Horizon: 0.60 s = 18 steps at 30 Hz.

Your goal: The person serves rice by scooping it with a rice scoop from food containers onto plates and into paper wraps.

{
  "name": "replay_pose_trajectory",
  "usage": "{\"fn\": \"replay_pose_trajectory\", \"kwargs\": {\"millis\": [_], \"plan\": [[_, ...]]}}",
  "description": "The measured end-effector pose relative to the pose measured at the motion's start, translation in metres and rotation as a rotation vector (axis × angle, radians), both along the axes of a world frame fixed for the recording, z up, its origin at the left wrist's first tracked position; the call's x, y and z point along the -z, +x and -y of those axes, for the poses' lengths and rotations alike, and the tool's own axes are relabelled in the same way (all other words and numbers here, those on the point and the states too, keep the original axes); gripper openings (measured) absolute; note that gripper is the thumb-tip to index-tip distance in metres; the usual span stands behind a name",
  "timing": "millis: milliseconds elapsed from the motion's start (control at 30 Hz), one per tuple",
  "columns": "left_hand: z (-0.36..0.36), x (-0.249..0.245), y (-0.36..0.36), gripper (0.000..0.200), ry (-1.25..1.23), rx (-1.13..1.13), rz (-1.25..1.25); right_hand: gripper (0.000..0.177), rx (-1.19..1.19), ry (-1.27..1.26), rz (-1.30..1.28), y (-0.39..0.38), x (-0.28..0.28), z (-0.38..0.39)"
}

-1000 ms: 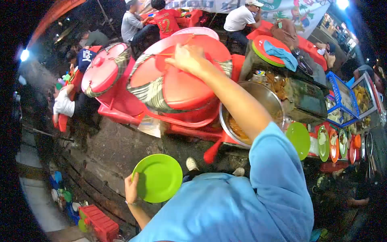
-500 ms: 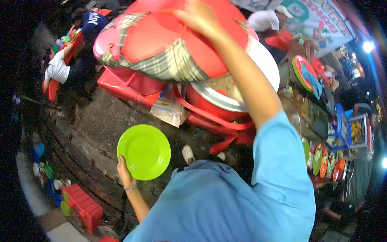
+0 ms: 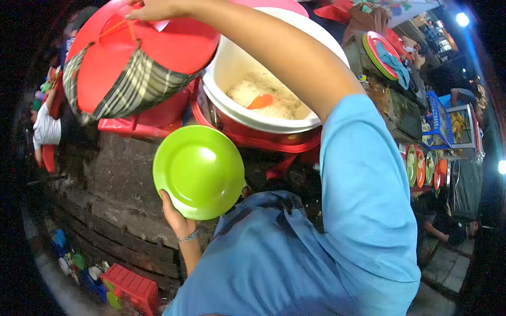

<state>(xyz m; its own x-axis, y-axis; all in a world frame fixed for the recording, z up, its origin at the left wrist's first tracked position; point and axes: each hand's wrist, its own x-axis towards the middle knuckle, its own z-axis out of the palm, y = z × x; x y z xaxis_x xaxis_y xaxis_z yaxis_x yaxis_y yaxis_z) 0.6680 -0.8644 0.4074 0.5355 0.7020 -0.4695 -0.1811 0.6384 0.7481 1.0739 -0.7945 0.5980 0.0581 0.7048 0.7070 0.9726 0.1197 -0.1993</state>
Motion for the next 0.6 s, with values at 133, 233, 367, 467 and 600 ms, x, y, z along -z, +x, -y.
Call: {"fn": "replay_pose_trajectory", "kwargs": {"millis": [133, 233, 367, 467, 600], "plan": [[-0.009, -0.011, 0.019, 0.051, -0.036, 0.042, 0.033, 0.033, 0.08, 0.3, -0.136, 0.009, 0.023, 0.075], [-0.011, -0.016, 0.025, 0.052, -0.071, 0.009, -0.017, 0.037, 0.407, -0.236, -0.348, 0.043, 0.099, 0.145], [-0.021, -0.025, 0.028, 0.049, -0.057, 0.058, -0.053, 0.032, 0.32, -1.606, -0.31, 0.035, 0.23, 0.145], [-0.015, -0.035, 0.032, 0.049, 0.018, -0.022, -0.133, 0.021, -0.027, -1.586, -0.387, 0.023, 0.306, 0.159], [0.015, -0.034, 0.036, 0.052, -0.037, -0.191, -0.21, 0.035, -0.031, -1.756, -0.527, 0.023, 0.372, 0.157]]}}
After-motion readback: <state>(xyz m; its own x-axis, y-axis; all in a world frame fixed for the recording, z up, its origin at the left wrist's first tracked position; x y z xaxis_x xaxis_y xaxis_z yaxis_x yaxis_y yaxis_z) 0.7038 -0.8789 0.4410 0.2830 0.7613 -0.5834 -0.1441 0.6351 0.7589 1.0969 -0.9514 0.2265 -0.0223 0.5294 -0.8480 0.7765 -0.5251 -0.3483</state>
